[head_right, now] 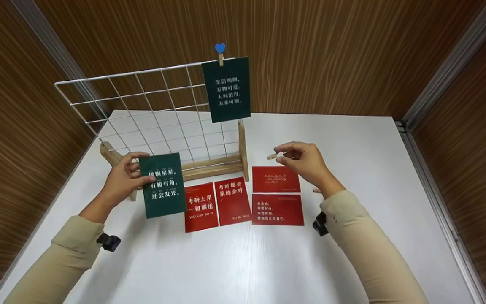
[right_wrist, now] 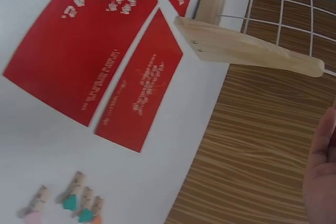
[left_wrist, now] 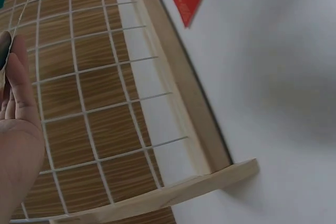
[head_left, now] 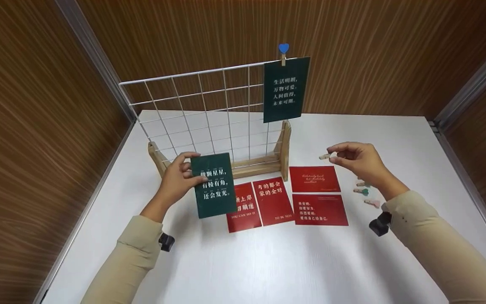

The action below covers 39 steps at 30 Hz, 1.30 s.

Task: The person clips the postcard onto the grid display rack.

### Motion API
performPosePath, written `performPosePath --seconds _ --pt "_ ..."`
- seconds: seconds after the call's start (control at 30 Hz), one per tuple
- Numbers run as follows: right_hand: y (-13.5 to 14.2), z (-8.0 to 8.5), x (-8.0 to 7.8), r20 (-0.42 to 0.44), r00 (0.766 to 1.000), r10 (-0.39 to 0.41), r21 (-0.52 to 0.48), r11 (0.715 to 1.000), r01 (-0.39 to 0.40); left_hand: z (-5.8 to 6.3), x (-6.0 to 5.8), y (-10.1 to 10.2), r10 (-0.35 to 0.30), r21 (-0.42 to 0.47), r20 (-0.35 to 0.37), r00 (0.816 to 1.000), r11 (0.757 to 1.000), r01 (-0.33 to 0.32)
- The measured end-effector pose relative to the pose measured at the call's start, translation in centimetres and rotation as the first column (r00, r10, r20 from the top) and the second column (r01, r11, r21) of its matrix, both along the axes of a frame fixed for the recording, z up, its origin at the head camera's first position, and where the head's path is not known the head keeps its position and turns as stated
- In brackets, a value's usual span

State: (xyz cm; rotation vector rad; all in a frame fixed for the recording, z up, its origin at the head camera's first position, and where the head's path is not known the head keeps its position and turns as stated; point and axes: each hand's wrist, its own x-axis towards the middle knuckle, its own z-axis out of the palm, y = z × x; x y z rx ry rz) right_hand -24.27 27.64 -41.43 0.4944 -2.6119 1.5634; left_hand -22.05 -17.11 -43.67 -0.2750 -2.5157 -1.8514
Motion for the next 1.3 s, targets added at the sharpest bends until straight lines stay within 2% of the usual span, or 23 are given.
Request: performPosePath --seconds 0.1,0.33,0.47,0.73,0.87,1.1,1.3 --pt "-0.4 1.2 -0.3 -0.002 1.000 0.005 0.024 1.000 -0.005 1.1 -0.3 0.4 -0.005 -0.003 -0.019 1.000 1.000 0.005" --pt "-1.5 4.0 -1.3 -0.069 0.997 0.022 0.088 0.996 -0.016 3.2 -1.1 1.2 -0.016 -0.039 -0.069 0.998 0.999 0.014" --pt "-2.1 5.3 -1.8 -0.102 0.994 0.038 0.100 0.995 -0.027 3.9 -1.5 1.5 -0.022 -0.044 -0.094 0.995 0.999 0.018" --pt "-3.4 6.9 -2.5 -0.144 0.985 0.099 0.047 0.995 -0.093 5.4 -2.2 2.0 -0.034 -0.052 -0.158 0.987 0.998 0.026" --pt "-4.1 7.6 -2.9 -0.178 0.977 0.121 0.052 0.992 -0.113 6.2 -2.7 2.2 -0.025 -0.039 -0.176 0.984 0.999 0.018" --pt "-5.6 9.3 -3.5 -0.236 0.963 0.128 0.083 0.990 -0.112 7.3 -3.2 2.8 -0.017 -0.021 -0.193 0.981 1.000 0.013" --pt "-6.8 10.8 -3.9 -0.247 0.960 0.130 0.097 0.989 -0.109 7.8 -3.5 3.4 -0.031 -0.014 -0.229 0.973 0.999 0.029"
